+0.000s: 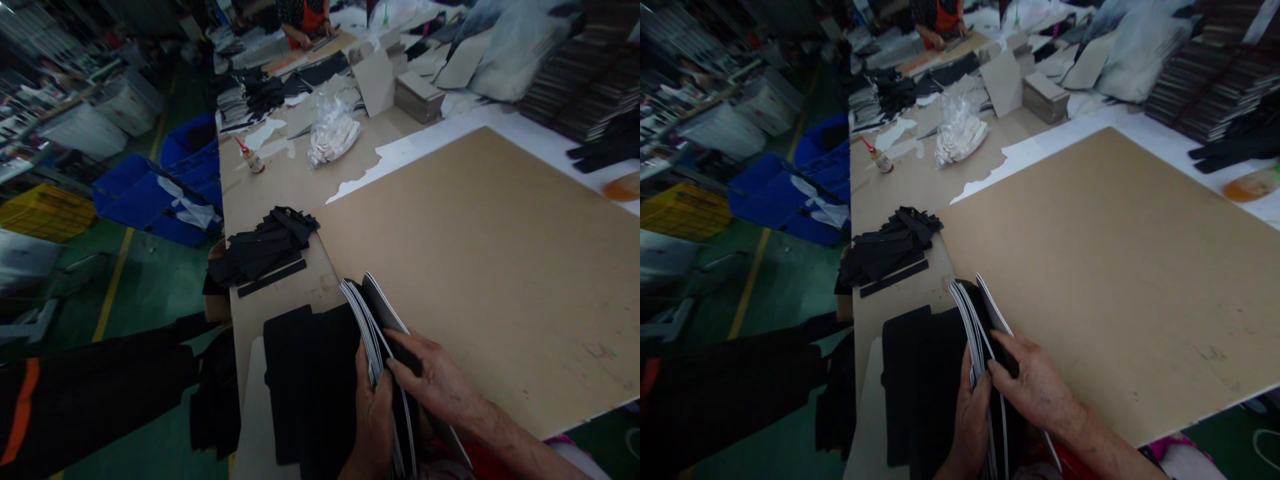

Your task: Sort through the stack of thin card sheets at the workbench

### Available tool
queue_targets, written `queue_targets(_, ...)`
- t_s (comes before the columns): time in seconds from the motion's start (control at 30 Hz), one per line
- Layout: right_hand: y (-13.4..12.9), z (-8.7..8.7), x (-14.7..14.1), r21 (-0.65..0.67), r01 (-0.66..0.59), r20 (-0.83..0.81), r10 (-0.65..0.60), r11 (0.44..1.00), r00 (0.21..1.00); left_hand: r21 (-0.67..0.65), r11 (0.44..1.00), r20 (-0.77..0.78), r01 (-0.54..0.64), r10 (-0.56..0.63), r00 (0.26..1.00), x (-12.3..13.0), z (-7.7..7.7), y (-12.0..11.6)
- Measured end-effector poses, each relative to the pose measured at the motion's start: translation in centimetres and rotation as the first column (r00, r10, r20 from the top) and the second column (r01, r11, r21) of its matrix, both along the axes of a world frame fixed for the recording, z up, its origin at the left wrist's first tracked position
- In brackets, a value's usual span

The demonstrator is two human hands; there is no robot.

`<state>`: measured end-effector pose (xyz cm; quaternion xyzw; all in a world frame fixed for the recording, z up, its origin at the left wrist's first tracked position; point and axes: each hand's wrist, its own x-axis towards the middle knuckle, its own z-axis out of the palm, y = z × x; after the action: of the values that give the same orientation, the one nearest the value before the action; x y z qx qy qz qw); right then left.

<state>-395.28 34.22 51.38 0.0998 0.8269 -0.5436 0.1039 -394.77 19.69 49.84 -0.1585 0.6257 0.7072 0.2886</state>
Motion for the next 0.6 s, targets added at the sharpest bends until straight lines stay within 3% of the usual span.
queue_targets(0.13, 0.4, -0.2, 0.5, -0.036, -0.015, -0.124, 0.010, 0.999, 0.992, 0.068, 0.998, -0.066, 0.011, -0.007, 0.998, 0.1, -0.1, -0.2)
queue_targets(0.27, 0.7, -1.0, 1.0, 0.068, -0.025, -0.260, 0.042, 0.997, 0.965, 0.140, 0.990, -0.098, -0.001, 0.015, 0.995, 0.2, -0.4, -0.5)
queue_targets(0.5, -0.1, -1.3, 0.9, 0.153, 0.001, -0.226, 0.034, 0.988, 0.973, 0.093, 0.994, -0.011, -0.052, 0.054, 0.999, -0.3, 0.2, -0.1)
queue_targets(0.6, -0.4, -1.2, 0.7, 0.124, 0.006, -0.201, 0.019, 0.992, 0.979, 0.153, 0.985, 0.018, -0.081, 0.079, 0.997, -0.2, 0.3, 0.0)
